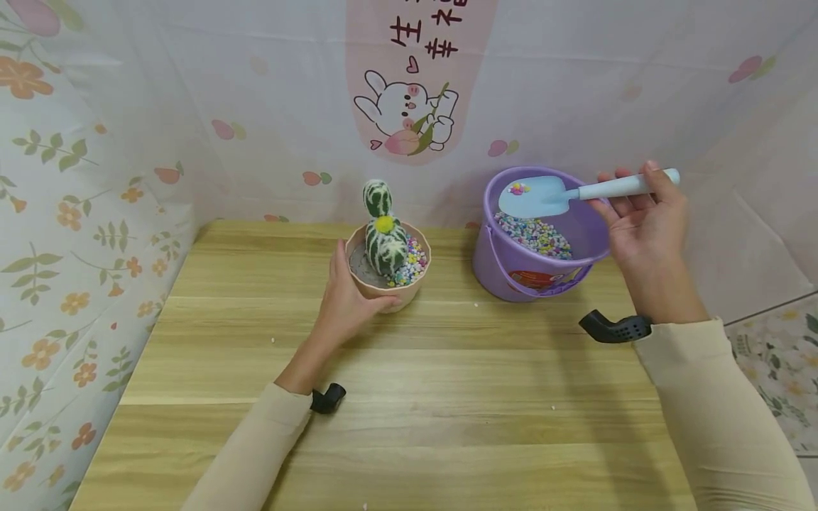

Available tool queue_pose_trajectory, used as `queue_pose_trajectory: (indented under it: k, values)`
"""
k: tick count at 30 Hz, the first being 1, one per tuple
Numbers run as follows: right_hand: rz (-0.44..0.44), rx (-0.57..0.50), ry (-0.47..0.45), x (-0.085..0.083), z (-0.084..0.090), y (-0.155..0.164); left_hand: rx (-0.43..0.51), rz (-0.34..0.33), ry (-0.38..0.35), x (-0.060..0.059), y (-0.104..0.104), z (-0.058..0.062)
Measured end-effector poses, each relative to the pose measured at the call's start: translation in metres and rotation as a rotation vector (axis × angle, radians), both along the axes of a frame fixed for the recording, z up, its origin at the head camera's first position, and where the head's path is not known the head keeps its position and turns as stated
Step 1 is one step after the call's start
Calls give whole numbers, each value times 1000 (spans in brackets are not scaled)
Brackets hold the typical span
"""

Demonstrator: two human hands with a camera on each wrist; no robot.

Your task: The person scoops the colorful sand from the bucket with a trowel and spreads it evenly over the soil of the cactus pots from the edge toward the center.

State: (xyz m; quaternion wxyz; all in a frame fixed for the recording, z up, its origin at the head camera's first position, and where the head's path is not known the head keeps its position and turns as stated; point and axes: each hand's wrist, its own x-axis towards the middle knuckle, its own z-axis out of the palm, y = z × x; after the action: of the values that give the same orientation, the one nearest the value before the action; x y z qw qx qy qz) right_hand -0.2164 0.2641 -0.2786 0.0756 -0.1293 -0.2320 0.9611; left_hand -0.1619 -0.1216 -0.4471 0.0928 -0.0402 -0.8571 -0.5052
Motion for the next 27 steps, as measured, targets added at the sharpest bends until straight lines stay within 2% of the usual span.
queue_pose_trajectory:
  k: [5,11,19,27]
  values:
    - [-26,-16,-15,-5,-1,8,44,-61,-54,-4,-6,2]
    - [-40,-43,-38,-11,-6,18,37,-63,-89,-4,-8,4]
    - [-50,-52,-92,-19,-15,29,30,-25,-50,-1,-2,3]
    - [-43,-63,-102,-26,-19,32,40,39,12,1,10,0]
